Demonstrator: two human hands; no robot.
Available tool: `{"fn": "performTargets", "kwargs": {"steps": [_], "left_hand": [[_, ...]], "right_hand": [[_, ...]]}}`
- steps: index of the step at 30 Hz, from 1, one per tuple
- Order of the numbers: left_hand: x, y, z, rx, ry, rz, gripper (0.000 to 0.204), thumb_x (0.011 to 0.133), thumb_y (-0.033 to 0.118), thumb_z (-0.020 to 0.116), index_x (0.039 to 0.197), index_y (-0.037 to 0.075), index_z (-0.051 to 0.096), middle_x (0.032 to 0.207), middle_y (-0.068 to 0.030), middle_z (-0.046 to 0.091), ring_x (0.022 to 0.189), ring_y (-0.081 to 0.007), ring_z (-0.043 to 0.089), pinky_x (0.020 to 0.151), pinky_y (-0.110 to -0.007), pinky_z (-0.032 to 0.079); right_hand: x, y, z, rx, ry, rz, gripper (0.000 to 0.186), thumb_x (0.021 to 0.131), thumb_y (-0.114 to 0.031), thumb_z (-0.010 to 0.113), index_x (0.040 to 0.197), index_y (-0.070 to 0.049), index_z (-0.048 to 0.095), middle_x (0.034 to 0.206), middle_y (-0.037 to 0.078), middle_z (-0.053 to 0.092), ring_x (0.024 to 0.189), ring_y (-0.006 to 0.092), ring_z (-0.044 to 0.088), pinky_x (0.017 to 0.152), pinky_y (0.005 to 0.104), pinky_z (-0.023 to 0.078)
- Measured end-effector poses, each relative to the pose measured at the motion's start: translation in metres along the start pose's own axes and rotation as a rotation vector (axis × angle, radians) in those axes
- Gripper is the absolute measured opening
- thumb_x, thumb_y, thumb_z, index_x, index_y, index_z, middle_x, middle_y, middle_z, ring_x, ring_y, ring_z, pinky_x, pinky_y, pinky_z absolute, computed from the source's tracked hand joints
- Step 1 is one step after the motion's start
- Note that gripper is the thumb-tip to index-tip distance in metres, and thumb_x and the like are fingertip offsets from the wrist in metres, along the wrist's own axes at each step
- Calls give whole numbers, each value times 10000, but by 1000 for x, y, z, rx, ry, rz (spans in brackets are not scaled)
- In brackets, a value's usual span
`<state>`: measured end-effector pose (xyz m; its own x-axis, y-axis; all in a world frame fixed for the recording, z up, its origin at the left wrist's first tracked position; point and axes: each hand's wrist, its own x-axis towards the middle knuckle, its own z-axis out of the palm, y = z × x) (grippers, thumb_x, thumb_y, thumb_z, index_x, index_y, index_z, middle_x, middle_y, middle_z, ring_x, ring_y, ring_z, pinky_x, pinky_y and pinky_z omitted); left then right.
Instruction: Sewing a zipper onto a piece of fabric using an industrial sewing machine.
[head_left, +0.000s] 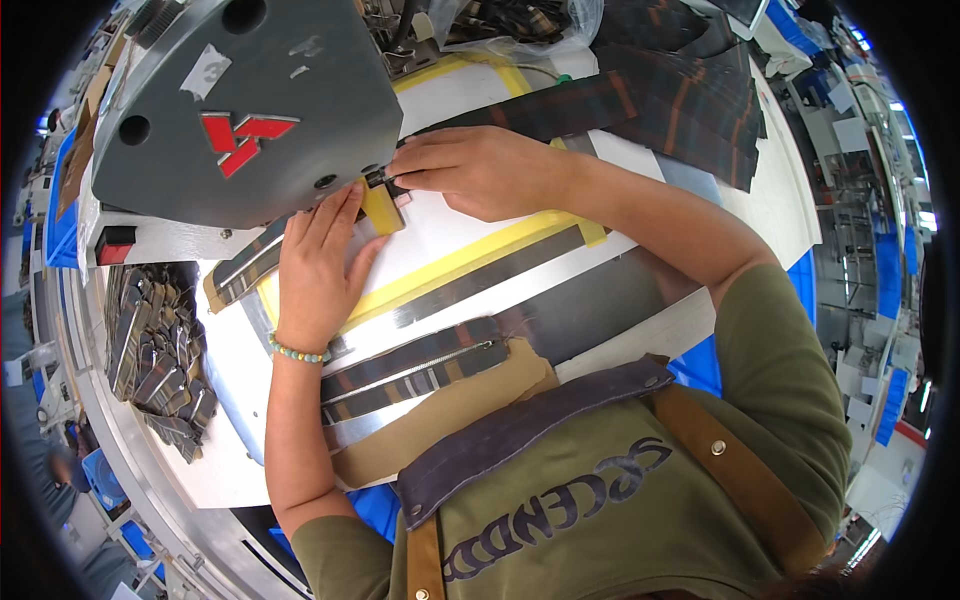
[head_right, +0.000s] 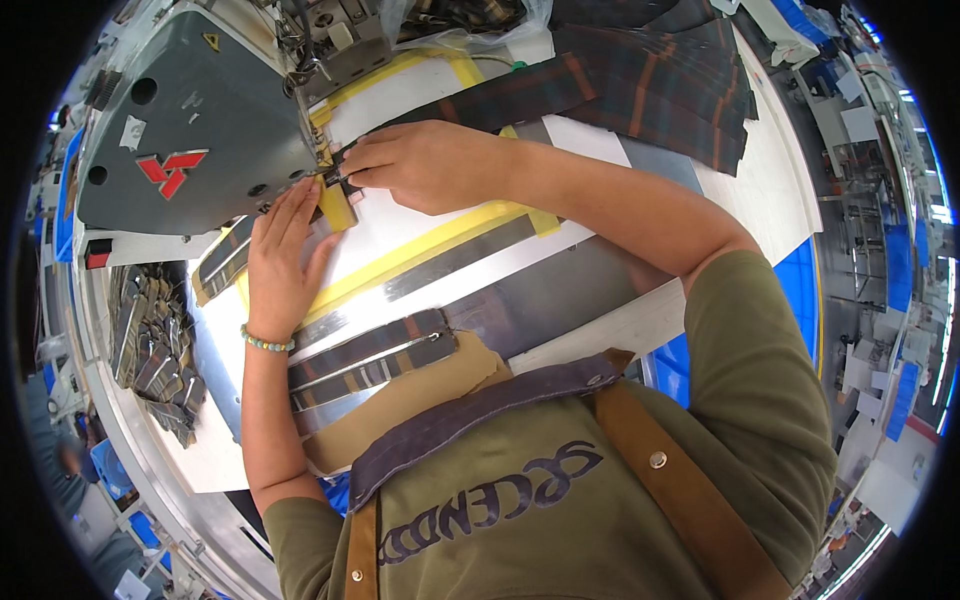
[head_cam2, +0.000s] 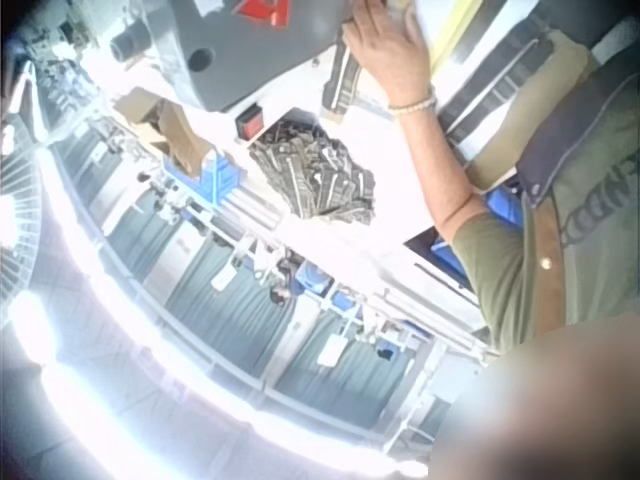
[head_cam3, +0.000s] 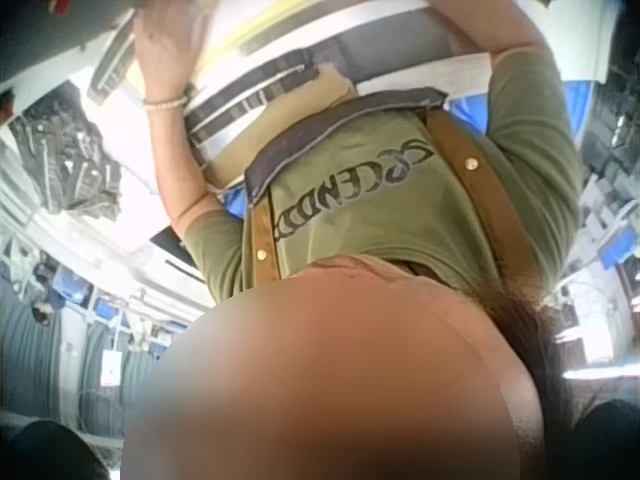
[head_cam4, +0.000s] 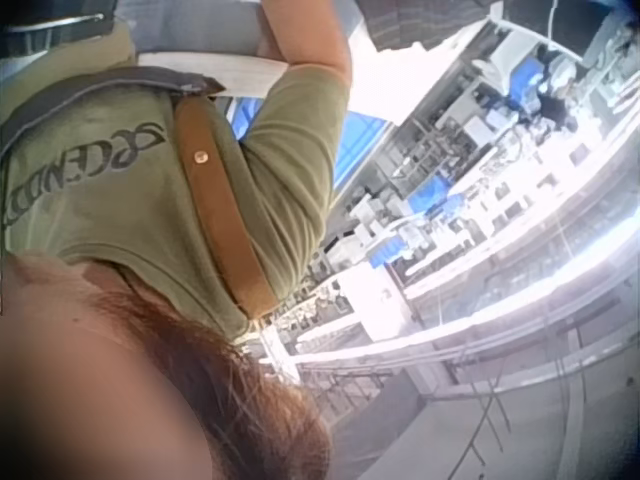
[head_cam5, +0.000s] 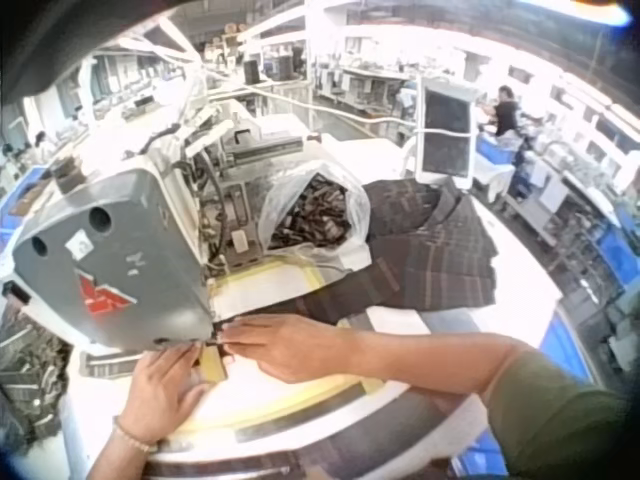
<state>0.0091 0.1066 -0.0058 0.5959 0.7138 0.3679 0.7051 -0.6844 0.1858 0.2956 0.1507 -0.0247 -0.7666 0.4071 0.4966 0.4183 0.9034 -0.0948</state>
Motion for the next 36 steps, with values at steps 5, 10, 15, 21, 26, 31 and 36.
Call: {"fn": "performTargets", "kwargs": {"steps": [5,10,15,21,26,31,36], "left_hand": [[-1,-1,1,-2,19,15,629,884,233,849,1430,-9,654,1396,-174,687,1233,-381,632,1103,-478,490],[1,1,0,-5,6,7,629,883,231,848,1431,-9,654,1399,-170,689,1232,-379,632,1104,-481,489],[1,1,-2,-9,5,4,623,886,235,845,1427,-9,658,1394,-171,690,1230,-373,631,1102,-476,491],[0,0,-2,-26,-35,-26,622,896,214,823,1447,-9,643,1451,-170,662,1290,-378,613,1130,-473,476],[0,0,-3,-23,-56,-34,620,906,188,804,1467,-8,630,1519,-167,630,1346,-381,597,1141,-467,478],[0,1,-1,-71,-10,-53,637,881,228,849,1443,-2,655,1383,-177,696,1214,-377,630,1108,-475,485],[0,2,0,-70,-11,-55,638,879,227,850,1443,-1,656,1384,-174,696,1211,-376,629,1104,-471,488]], "right_hand": [[-3,0,-1,9,-56,2,425,841,-40,752,1266,-44,757,1338,91,726,1309,235,665,1085,356,584],[-1,0,-4,5,-38,-34,405,834,-52,757,1239,-46,759,1347,95,716,1309,245,665,1062,354,595],[5,-7,-11,68,-121,9,409,816,-46,752,1226,-54,754,1416,92,689,1318,271,662,1052,367,598],[4,-4,-7,7,-2,-75,399,870,-74,709,1268,-52,716,1365,103,724,1265,269,695,984,373,625],[0,-10,5,-3,21,30,392,860,-76,704,1247,-17,732,1277,141,760,1249,287,706,1036,387,604],[2,-5,3,-27,70,-35,348,851,-75,701,1185,9,755,1259,165,760,1229,307,716,1044,405,601],[1,0,1,156,25,6,320,865,-73,676,1159,14,769,1268,176,756,1232,320,715,1027,426,613]]}}
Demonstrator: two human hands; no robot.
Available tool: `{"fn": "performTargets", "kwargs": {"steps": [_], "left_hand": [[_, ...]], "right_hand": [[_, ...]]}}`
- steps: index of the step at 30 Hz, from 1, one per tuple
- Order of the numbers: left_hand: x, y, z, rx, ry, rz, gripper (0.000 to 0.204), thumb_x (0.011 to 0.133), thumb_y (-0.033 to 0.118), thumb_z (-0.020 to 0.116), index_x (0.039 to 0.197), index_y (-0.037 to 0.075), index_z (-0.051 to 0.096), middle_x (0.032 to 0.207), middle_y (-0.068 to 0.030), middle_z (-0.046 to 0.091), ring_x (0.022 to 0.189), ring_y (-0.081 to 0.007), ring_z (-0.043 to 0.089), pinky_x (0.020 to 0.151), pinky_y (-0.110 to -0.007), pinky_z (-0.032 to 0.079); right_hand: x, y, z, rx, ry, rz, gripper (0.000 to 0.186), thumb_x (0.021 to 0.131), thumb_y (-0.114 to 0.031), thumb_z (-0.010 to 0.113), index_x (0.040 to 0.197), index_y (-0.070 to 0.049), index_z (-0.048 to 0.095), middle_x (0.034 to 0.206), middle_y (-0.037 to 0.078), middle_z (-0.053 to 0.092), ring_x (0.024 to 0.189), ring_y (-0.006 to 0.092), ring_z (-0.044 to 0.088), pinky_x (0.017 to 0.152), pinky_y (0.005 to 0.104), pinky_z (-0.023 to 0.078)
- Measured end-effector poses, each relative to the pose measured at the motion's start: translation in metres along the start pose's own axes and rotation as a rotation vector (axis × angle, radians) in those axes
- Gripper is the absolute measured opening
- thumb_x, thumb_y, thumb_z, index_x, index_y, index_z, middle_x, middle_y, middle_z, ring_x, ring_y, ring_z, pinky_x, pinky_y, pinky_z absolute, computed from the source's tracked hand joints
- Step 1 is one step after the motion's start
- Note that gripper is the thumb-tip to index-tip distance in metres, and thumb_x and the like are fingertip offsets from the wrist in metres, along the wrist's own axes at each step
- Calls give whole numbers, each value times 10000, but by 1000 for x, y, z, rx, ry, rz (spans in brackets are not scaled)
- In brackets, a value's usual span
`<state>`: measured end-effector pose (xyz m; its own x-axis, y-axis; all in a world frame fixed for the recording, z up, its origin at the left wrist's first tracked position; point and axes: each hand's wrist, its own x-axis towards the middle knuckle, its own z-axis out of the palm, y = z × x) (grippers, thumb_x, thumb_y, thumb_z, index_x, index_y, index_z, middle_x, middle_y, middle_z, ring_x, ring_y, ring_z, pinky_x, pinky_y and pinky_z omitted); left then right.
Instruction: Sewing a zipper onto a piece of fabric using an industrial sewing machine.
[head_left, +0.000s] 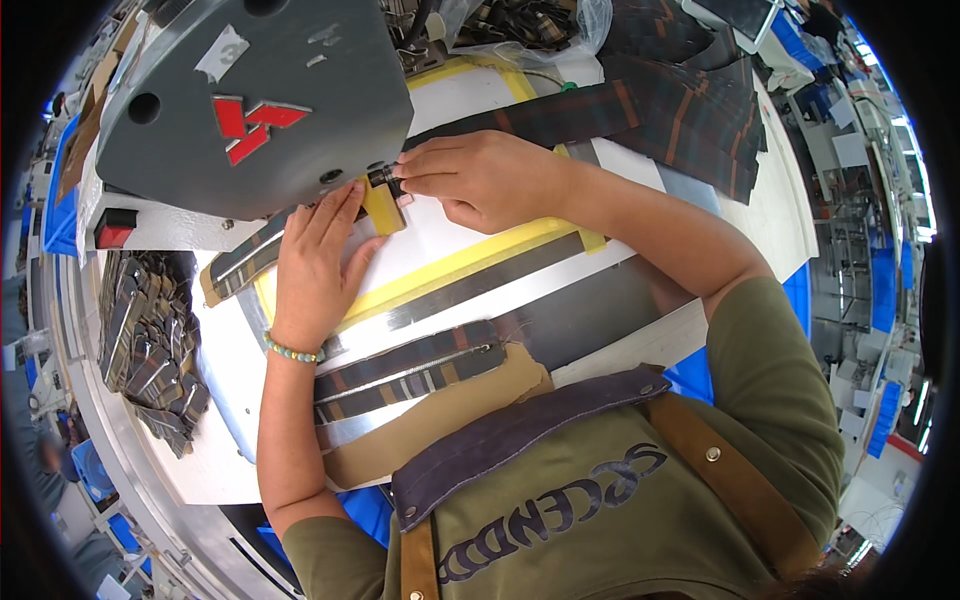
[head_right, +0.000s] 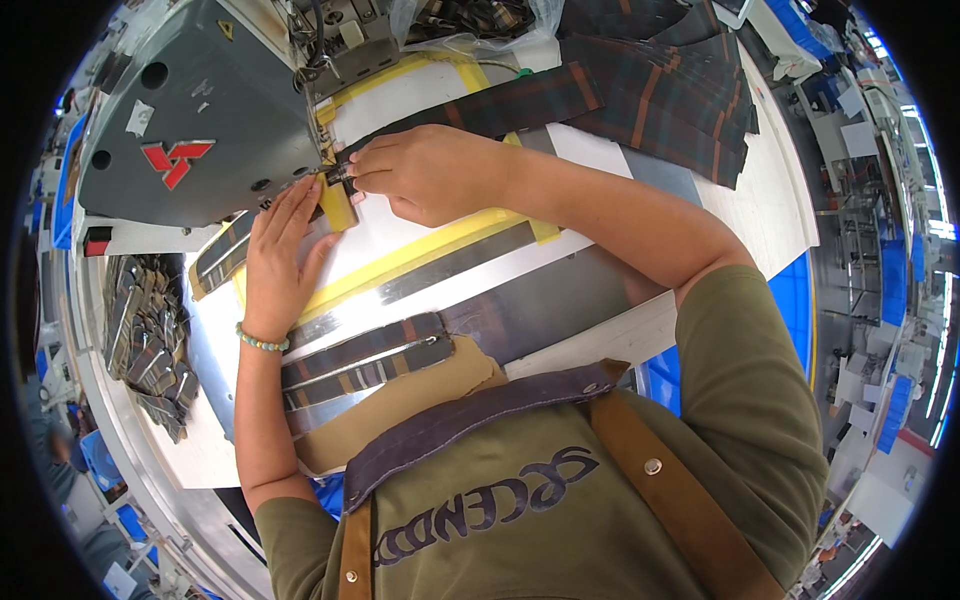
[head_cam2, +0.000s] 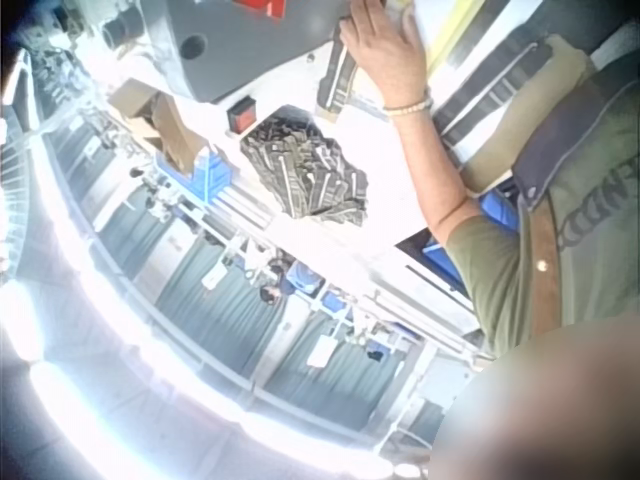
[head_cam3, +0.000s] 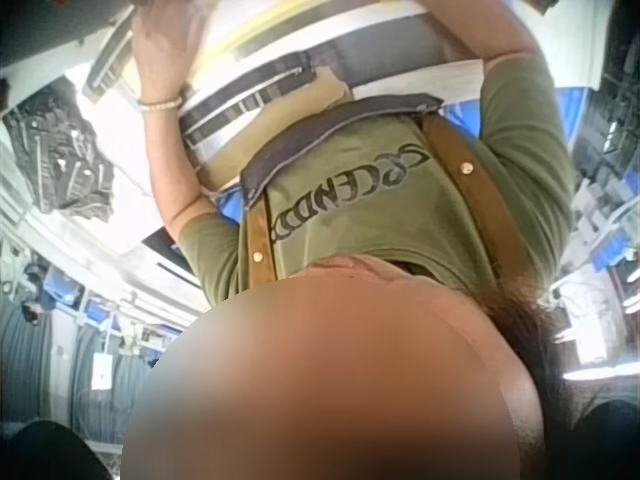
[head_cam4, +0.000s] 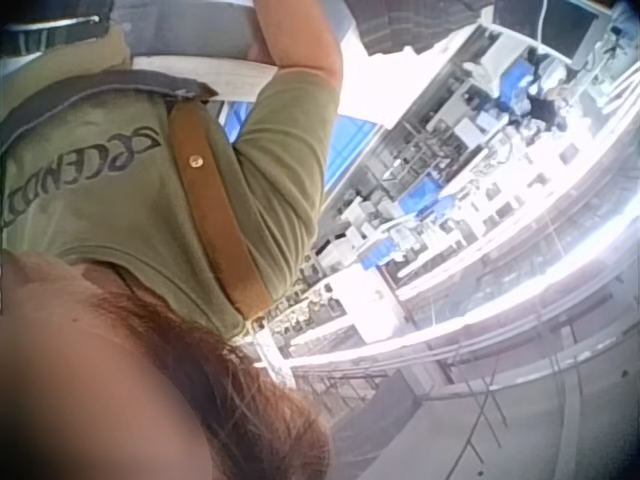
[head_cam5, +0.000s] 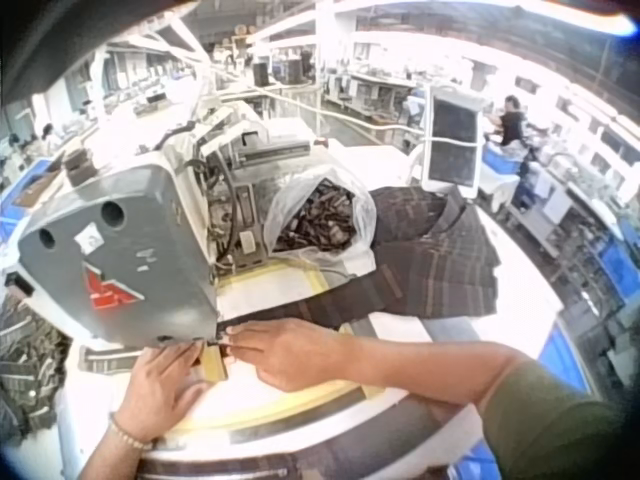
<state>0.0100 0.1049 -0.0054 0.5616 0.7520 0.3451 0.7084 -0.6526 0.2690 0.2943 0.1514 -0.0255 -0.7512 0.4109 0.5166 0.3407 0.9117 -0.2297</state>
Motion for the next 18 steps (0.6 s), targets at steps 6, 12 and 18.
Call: {"fn": "performTargets", "kwargs": {"steps": [6,12,18], "left_hand": [[0,-1,-4,19,-25,8,629,892,205,831,1455,-5,643,1451,-176,662,1290,-383,608,1132,-470,478],[0,-1,-3,13,-32,5,631,893,204,829,1456,-10,640,1454,-181,659,1299,-387,605,1139,-475,473],[1,0,-3,47,5,39,615,899,231,837,1431,-19,655,1392,-191,692,1237,-393,637,1110,-474,499]], "right_hand": [[-1,1,1,19,12,5,307,871,-69,666,1150,11,767,1243,175,761,1228,321,718,1015,429,619],[-1,0,1,-22,16,-4,329,879,-36,706,1201,-22,768,1281,117,757,1222,268,723,967,381,640],[1,-1,2,-6,30,16,284,878,-77,670,1131,1,772,1228,162,764,1202,308,726,988,418,626]]}}
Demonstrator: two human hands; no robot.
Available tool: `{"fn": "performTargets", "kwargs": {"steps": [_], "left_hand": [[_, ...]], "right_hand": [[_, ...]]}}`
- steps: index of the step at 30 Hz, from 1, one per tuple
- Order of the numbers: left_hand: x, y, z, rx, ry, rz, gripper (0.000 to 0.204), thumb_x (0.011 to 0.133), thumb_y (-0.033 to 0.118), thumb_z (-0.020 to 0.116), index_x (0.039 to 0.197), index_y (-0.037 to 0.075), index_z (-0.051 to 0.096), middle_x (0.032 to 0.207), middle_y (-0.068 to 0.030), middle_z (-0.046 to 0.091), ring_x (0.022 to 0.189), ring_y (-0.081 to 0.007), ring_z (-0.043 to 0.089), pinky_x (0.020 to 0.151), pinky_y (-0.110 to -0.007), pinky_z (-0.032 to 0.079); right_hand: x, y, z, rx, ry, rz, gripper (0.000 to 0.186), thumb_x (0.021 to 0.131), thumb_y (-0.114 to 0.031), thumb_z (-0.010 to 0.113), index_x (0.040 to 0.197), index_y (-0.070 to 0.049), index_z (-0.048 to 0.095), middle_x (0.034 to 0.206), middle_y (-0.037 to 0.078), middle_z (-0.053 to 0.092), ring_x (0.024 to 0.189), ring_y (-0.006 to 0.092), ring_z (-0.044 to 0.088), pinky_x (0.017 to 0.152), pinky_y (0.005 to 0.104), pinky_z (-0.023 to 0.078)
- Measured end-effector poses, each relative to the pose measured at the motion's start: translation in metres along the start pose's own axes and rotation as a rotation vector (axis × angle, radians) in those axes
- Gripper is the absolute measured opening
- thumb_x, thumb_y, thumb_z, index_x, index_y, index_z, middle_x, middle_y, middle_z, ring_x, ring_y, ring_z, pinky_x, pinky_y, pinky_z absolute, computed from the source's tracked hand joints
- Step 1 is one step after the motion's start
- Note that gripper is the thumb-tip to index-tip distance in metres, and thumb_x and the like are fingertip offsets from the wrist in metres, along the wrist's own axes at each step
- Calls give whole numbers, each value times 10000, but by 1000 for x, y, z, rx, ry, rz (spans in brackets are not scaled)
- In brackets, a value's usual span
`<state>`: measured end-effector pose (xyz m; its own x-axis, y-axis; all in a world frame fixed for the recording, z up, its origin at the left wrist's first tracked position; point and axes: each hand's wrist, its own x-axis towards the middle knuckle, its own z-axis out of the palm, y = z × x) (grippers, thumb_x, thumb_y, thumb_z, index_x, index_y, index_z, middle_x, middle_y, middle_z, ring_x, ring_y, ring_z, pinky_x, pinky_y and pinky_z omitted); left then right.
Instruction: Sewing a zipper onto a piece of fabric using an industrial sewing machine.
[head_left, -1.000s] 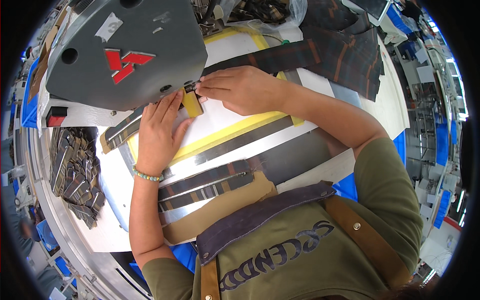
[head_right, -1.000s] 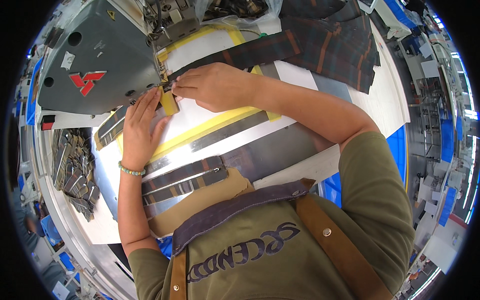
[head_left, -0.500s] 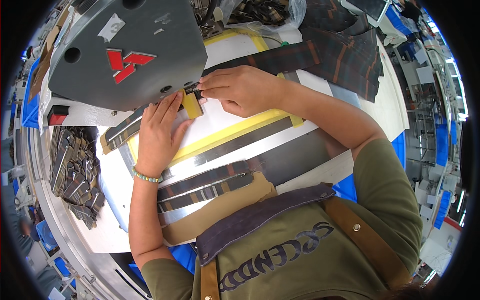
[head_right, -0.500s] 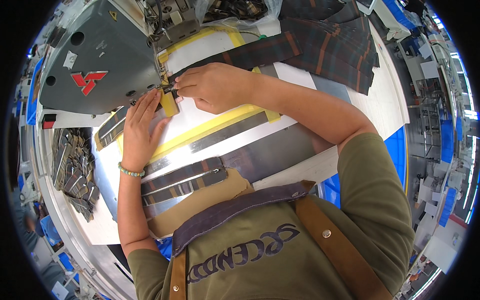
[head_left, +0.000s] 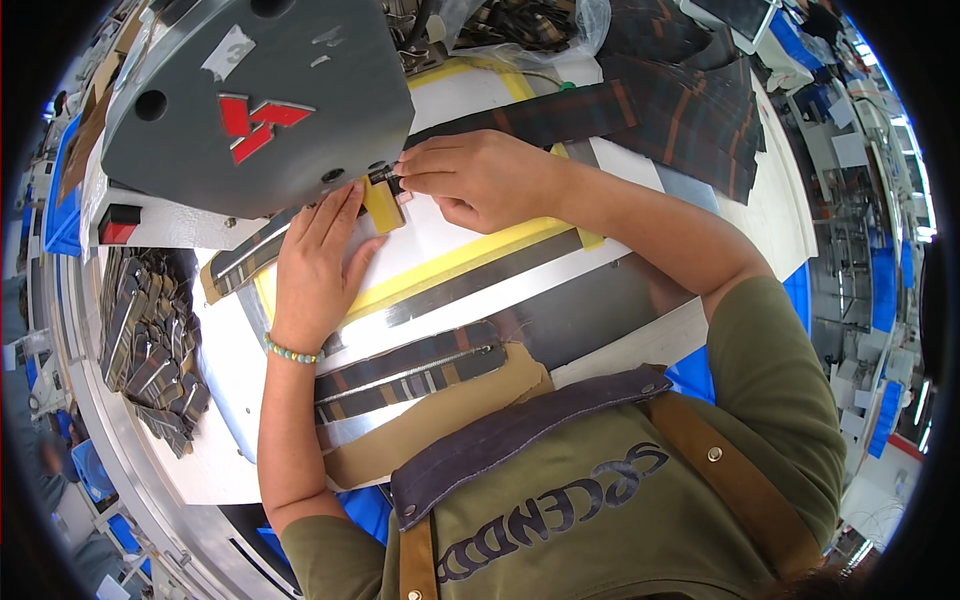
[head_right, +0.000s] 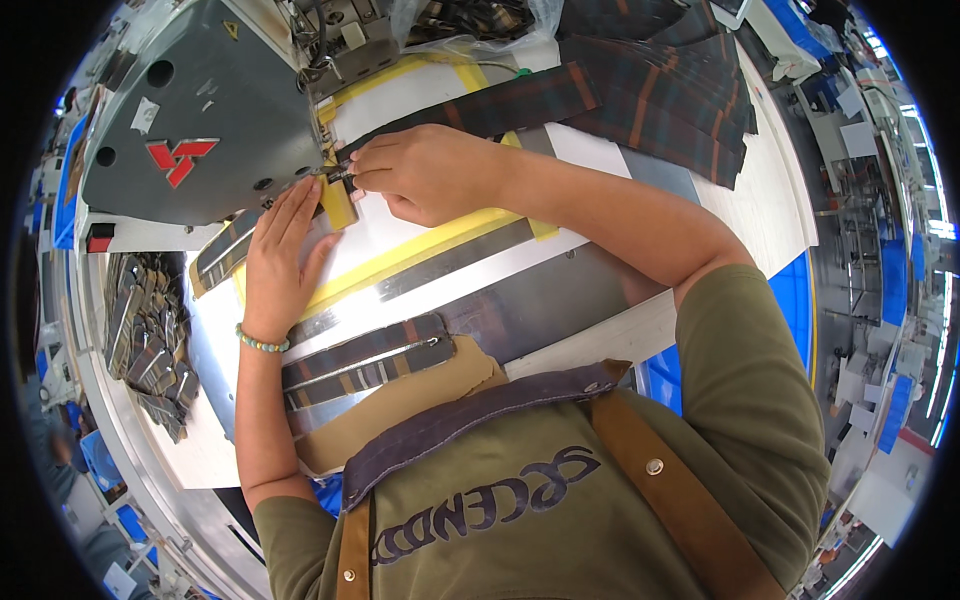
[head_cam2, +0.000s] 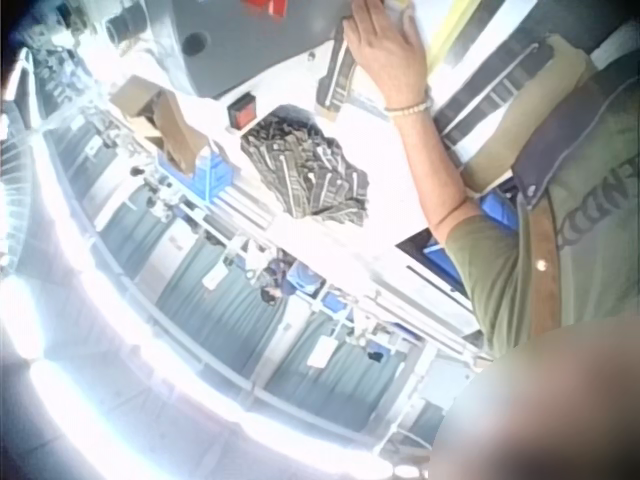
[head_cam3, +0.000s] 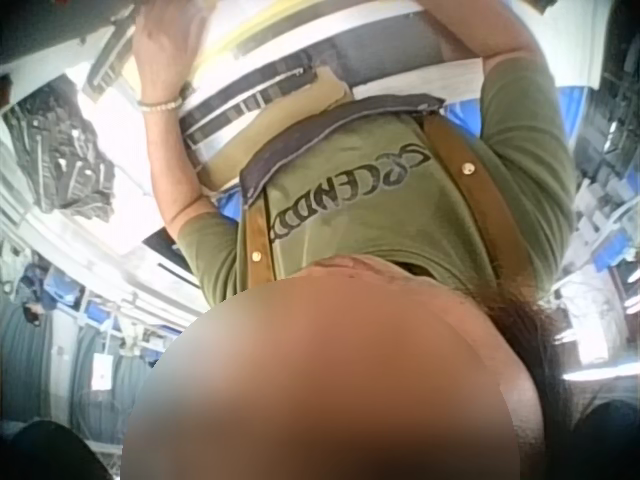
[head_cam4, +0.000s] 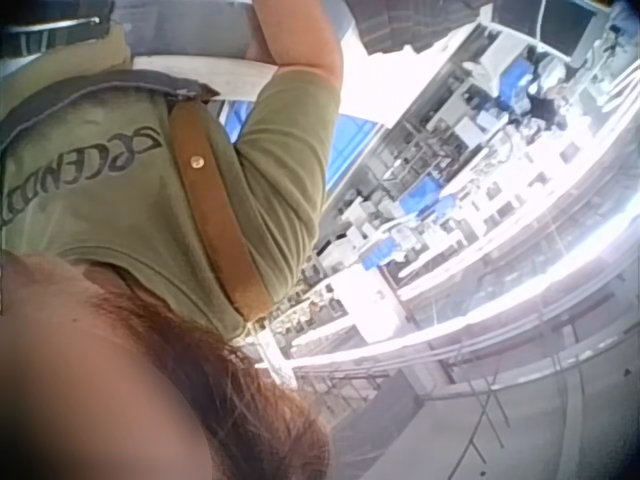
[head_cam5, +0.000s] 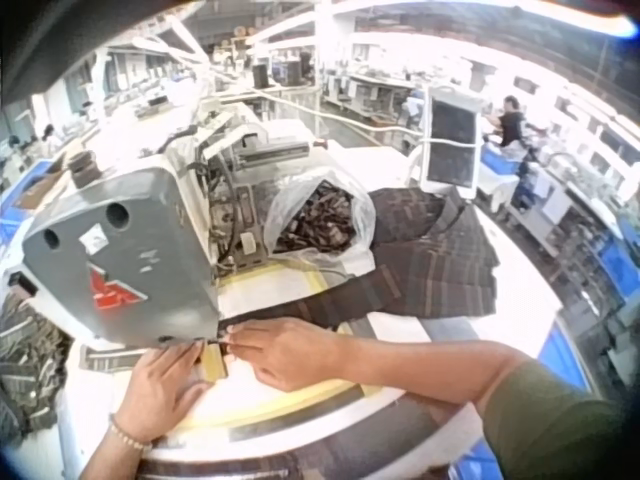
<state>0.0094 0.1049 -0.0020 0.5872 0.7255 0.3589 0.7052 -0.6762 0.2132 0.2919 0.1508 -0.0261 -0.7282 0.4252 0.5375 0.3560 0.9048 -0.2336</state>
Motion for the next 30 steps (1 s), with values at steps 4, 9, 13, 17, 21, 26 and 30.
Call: {"fn": "performTargets", "kwargs": {"steps": [4,9,13,17,21,26,30], "left_hand": [[-4,0,0,-35,-58,-62,632,911,174,811,1481,-16,615,1520,-185,629,1396,-390,592,1185,-473,476],[-4,-1,-1,-27,-65,-67,635,912,165,809,1487,-16,609,1530,-182,623,1397,-394,590,1183,-469,479],[-4,0,-1,-34,-91,-102,638,912,163,808,1490,-15,607,1535,-175,623,1390,-394,592,1184,-468,477],[-5,-3,-2,-16,-76,-77,636,914,166,807,1490,-14,608,1530,-173,627,1382,-393,596,1180,-468,477],[-5,-3,-4,-37,-78,-80,626,911,167,808,1479,-12,617,1521,-163,632,1369,-384,601,1168,-462,483],[-7,-4,-5,-12,-73,-73,613,904,163,812,1461,-14,627,1509,-159,636,1348,-375,609,1156,-455,491],[-5,-3,-7,-32,-69,-62,601,905,172,814,1445,-21,633,1494,-164,644,1333,-372,617,1146,-451,498]], "right_hand": [[1,-1,-1,-2,8,0,276,878,-79,674,1124,1,772,1224,154,766,1189,303,730,978,415,629],[1,-1,-2,-44,11,-1,295,877,-35,725,1167,-19,777,1250,106,769,1198,261,728,946,369,640],[2,1,1,-22,5,26,286,878,-32,724,1159,-19,776,1254,99,768,1189,260,729,946,367,639],[3,0,1,-15,-5,18,243,894,-76,682,1103,5,776,1206,140,770,1168,292,736,964,405,631],[4,-3,-3,-16,-4,18,277,891,-27,715,1162,-18,771,1207,100,784,1127,263,749,908,375,651],[8,-7,-4,-18,-14,34,275,893,-38,720,1163,-11,767,1216,100,783,1125,265,750,906,375,651],[8,-6,-6,-37,-34,29,275,895,-46,723,1163,-5,766,1234,107,777,1146,270,745,936,377,642]]}}
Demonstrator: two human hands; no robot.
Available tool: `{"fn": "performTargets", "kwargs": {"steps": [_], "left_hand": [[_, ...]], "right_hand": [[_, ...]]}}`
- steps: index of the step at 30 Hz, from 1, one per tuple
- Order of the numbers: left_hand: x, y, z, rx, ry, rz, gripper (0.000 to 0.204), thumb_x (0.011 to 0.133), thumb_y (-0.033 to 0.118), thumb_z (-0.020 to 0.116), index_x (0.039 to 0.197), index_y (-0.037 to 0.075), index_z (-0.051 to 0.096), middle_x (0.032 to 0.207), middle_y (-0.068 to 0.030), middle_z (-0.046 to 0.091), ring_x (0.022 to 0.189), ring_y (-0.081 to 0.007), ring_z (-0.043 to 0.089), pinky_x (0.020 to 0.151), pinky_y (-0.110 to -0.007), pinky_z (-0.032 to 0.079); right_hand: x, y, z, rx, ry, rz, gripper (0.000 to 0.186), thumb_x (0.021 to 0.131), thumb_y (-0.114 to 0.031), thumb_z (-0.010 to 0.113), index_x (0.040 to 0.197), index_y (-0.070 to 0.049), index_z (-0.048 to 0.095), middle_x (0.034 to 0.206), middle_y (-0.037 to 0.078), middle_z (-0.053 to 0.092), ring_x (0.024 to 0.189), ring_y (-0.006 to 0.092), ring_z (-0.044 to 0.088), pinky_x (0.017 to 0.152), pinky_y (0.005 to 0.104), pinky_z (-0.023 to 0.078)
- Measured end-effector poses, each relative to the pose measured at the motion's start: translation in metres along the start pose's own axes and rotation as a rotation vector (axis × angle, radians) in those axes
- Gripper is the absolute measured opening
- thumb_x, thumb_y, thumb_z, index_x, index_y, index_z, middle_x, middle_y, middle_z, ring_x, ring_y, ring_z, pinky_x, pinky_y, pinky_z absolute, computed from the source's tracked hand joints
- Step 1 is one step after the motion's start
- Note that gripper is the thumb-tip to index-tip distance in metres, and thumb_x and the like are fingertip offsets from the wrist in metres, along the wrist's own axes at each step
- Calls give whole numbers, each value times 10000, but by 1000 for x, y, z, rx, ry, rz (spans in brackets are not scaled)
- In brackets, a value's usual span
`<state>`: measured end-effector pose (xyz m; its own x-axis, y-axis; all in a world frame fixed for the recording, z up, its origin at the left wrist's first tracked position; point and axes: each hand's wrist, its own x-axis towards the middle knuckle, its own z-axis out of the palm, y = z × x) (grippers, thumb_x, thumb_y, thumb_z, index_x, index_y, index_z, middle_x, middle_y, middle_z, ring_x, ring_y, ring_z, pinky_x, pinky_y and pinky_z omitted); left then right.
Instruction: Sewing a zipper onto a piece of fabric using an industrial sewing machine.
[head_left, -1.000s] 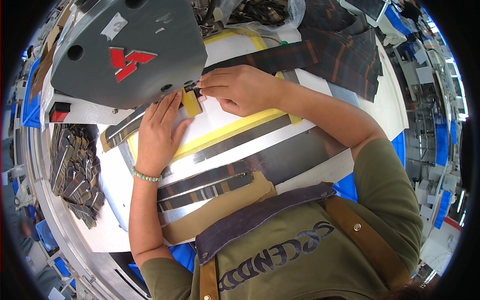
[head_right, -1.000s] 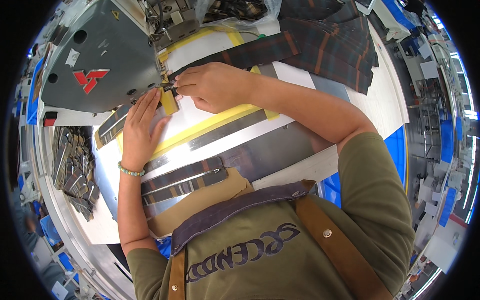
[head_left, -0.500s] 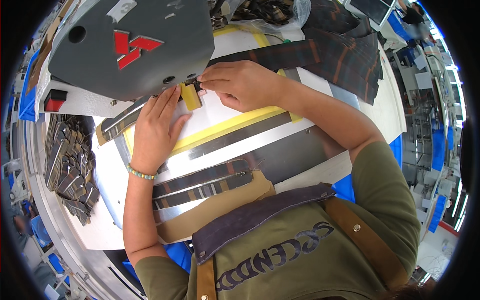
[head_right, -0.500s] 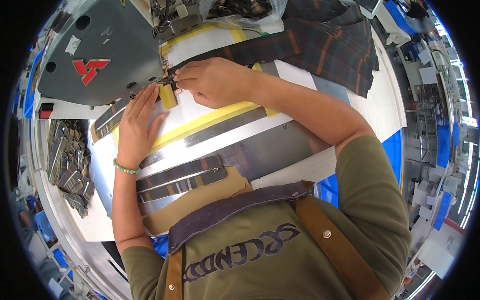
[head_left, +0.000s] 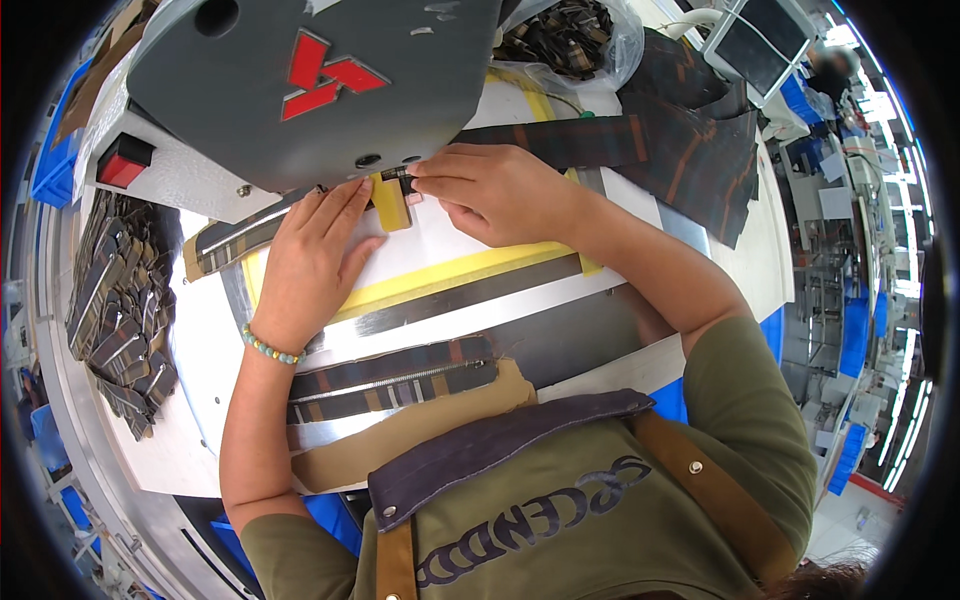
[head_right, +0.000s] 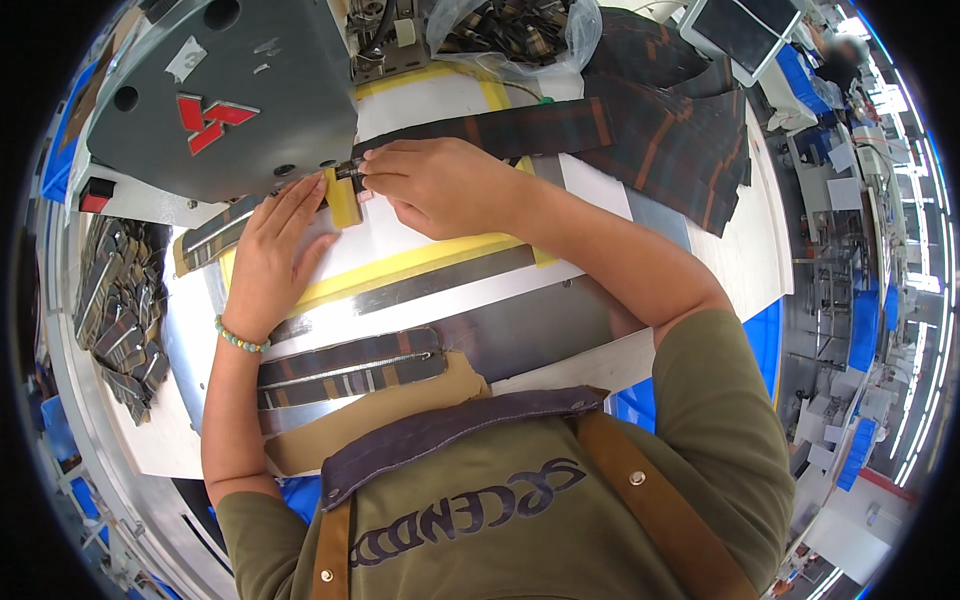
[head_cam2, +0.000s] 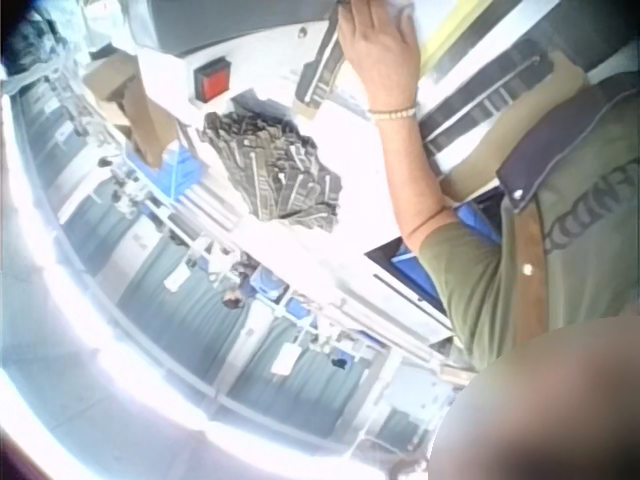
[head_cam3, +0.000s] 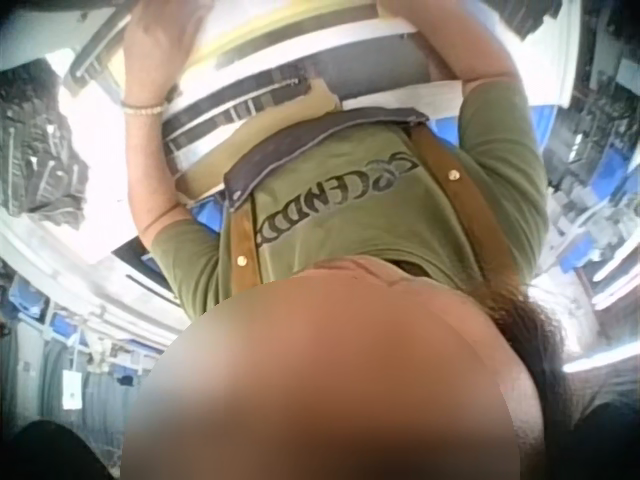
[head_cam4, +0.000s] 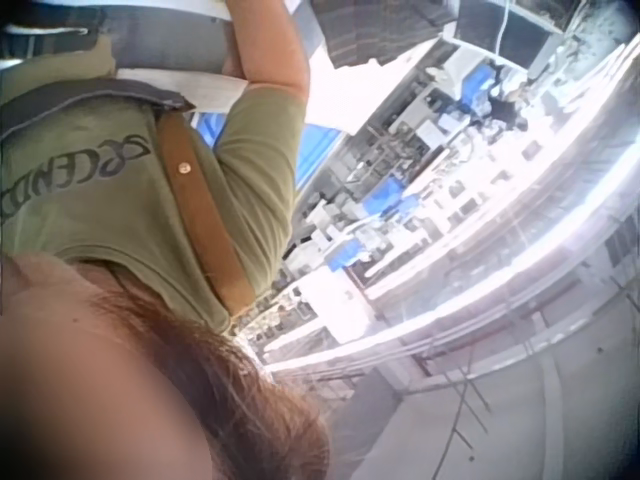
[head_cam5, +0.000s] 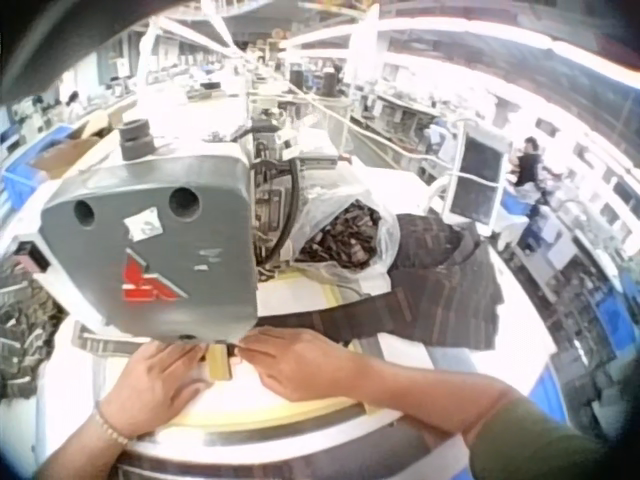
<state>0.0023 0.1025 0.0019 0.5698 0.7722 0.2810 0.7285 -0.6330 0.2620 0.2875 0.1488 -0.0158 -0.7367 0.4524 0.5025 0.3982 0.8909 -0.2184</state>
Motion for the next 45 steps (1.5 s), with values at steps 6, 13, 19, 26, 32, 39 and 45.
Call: {"fn": "performTargets", "kwargs": {"steps": [6,13,19,26,32,39,45], "left_hand": [[0,1,0,40,61,52,565,917,219,810,1397,-41,666,1387,-181,692,1220,-341,647,1090,-433,512],[-1,2,0,54,71,71,552,904,212,819,1379,-34,681,1375,-169,704,1248,-336,647,1102,-441,515],[-1,4,-1,38,84,68,533,877,200,829,1337,-36,699,1362,-166,712,1262,-334,648,1103,-445,521],[-2,1,-2,26,10,49,588,869,160,824,1399,-38,664,1483,-164,661,1330,-358,631,1160,-450,504],[-2,2,-4,29,22,61,590,856,149,832,1388,-44,667,1473,-169,667,1323,-355,636,1153,-446,512],[-2,3,-2,35,27,42,593,851,147,837,1387,-42,668,1460,-165,674,1314,-351,637,1149,-443,513],[-3,2,-1,38,44,52,587,870,188,833,1389,-34,670,1428,-163,681,1287,-340,633,1126,-442,510]], "right_hand": [[1,-4,-1,20,-13,0,284,898,-44,721,1176,1,757,1256,117,767,1176,269,735,958,377,636],[0,-7,-3,5,-38,20,289,905,-58,725,1188,-3,750,1265,116,761,1194,267,731,987,377,626],[2,-10,-7,5,-69,18,290,916,-73,729,1198,-10,753,1273,118,756,1216,270,725,1003,388,619],[3,-9,-5,-27,-38,-28,248,892,-74,736,1110,42,762,1174,138,785,1176,290,741,1014,385,618],[4,-11,-6,-85,-36,-49,242,880,-71,732,1089,40,777,1169,127,788,1169,269,748,1015,375,617],[4,-11,-7,-111,-53,-47,250,877,-73,724,1093,38,782,1179,125,786,1189,261,741,1032,372,609],[5,-14,-11,-110,-67,-40,249,897,-82,712,1100,47,779,1194,130,784,1202,266,738,1045,375,602]]}}
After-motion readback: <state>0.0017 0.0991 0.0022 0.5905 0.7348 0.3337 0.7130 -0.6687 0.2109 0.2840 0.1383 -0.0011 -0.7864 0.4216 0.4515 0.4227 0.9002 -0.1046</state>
